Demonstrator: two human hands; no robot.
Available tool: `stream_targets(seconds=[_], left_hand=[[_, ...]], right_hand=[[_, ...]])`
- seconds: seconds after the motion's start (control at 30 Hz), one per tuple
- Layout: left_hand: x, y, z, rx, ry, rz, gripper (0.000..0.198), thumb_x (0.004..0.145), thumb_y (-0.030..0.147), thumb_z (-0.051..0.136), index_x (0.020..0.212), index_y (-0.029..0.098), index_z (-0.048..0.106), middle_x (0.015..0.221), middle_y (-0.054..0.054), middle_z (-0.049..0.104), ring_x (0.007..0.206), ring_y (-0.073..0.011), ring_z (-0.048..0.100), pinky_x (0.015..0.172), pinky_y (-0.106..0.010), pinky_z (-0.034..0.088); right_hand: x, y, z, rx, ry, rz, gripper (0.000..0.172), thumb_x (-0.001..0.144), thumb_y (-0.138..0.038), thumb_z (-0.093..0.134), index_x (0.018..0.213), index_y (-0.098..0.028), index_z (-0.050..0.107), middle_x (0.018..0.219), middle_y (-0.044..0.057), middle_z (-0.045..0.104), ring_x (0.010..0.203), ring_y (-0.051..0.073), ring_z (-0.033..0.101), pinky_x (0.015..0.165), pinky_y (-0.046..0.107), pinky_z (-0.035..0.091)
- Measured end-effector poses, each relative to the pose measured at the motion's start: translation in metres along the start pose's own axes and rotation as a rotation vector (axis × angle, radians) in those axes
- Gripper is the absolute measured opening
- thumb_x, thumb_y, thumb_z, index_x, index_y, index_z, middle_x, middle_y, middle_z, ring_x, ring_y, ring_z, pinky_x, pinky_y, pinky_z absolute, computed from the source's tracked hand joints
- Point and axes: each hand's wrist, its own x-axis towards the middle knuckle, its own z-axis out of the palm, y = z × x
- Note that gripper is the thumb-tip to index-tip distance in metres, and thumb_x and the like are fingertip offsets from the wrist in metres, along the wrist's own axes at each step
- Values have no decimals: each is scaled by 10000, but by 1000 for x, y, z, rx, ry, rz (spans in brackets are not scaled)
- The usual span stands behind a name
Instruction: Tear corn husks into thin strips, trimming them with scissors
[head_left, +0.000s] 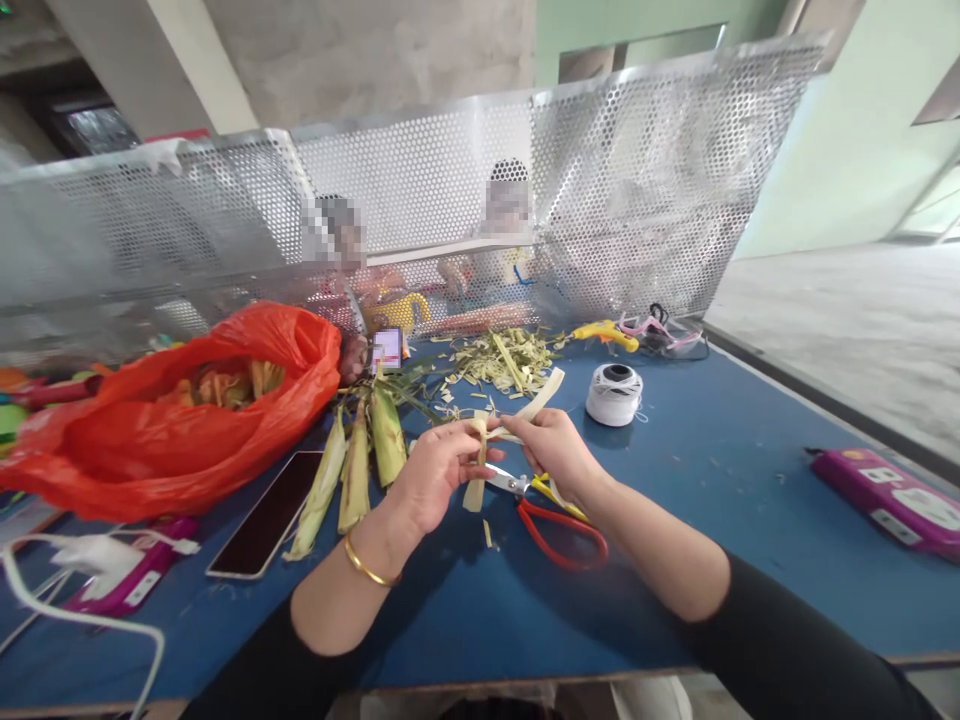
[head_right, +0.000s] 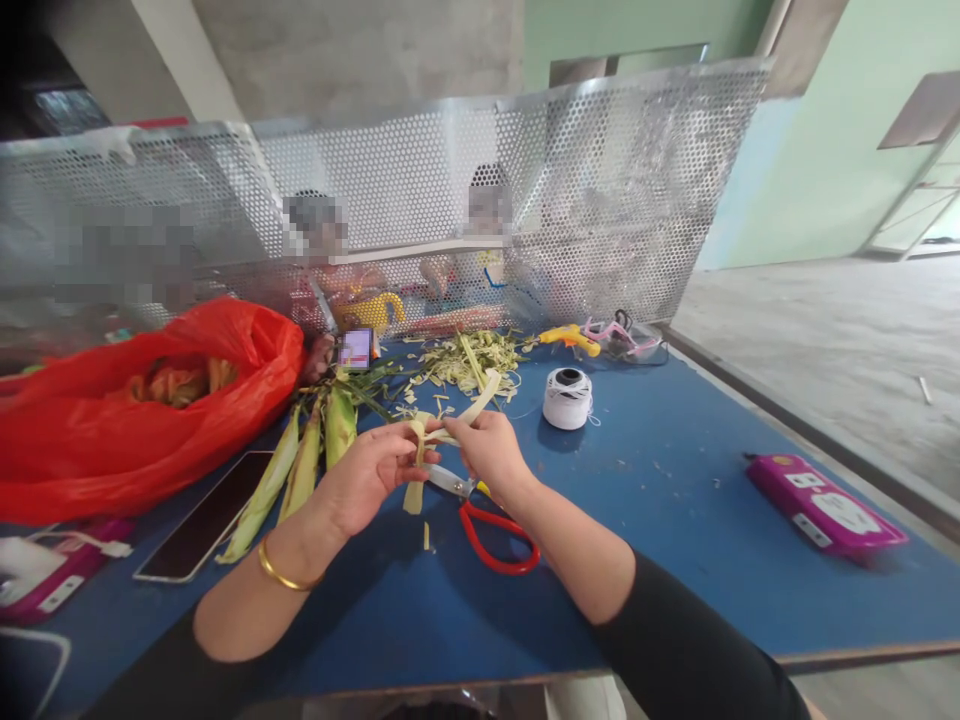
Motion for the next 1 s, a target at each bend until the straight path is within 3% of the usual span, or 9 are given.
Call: stream_targets(seconds=[0.1,0.33,0.43,0.5,0.57,0.67,0.77,0.83,1.0], left_hand=[[2,-7,1,16,10,28,205,606,103,735,806,128,768,737,-41,705,611,-119,648,526,-194,528],[9,-14,2,27,230,125,174,598,182,801,760,133,759,743,-43,717,552,-101,616,404,-157,419],[12,-6,-2,2,317,184,191,603,174,789,786,130,764,808,-57,734,545,-94,617,379,-145,380],[14,0,-5,2,352,223,203,601,179,787,796,125,764,843,-69,738,547,-91,616,376,-142,362],[14,4,-7,20,357,250,213,598,188,786,799,122,764,855,-77,738,538,-85,604,376,-144,344],[13,5,-7,71,285,265,227,609,222,777,812,122,769,819,-80,733,508,-78,567,377,-158,327],[10,3,-8,142,153,258,252,619,278,773,820,125,775,667,-51,689,469,-78,510,374,-174,303],[7,3,-8,196,54,243,228,631,311,763,768,128,771,567,-28,632,453,-82,485,375,-182,284],[0,4,-8,337,-209,164,205,691,333,718,744,142,773,567,-45,641,447,-83,472,408,-199,267]], right_hand=[[-1,2,1,2,-4,-13,301,788,-302,575,524,-160,553,274,-87,331,276,45,249,331,202,189],[-6,0,2,25,-87,49,397,832,-358,548,488,-176,469,333,-63,421,287,41,312,337,184,240],[-11,-1,3,28,-196,78,234,812,-318,558,637,-164,531,459,-45,560,306,43,384,339,175,269],[-14,-1,4,26,-234,0,135,781,-293,585,812,-163,566,553,-41,628,346,57,457,367,177,316],[-18,-3,3,17,-261,-154,242,777,-316,600,969,-171,571,627,-34,664,406,73,522,415,188,369],[-23,-11,-5,37,-377,-298,269,804,-369,575,981,-171,617,749,19,710,543,107,619,547,240,482],[-22,-21,-16,109,-543,-262,283,782,-367,595,977,-170,650,856,71,732,706,170,693,699,329,545],[-19,-25,-24,111,-567,-290,313,745,-371,656,993,-180,652,847,64,728,722,183,694,701,343,548],[-8,-22,-30,-121,-216,-623,189,800,-374,640,759,-192,665,646,4,622,579,130,551,595,286,469]])
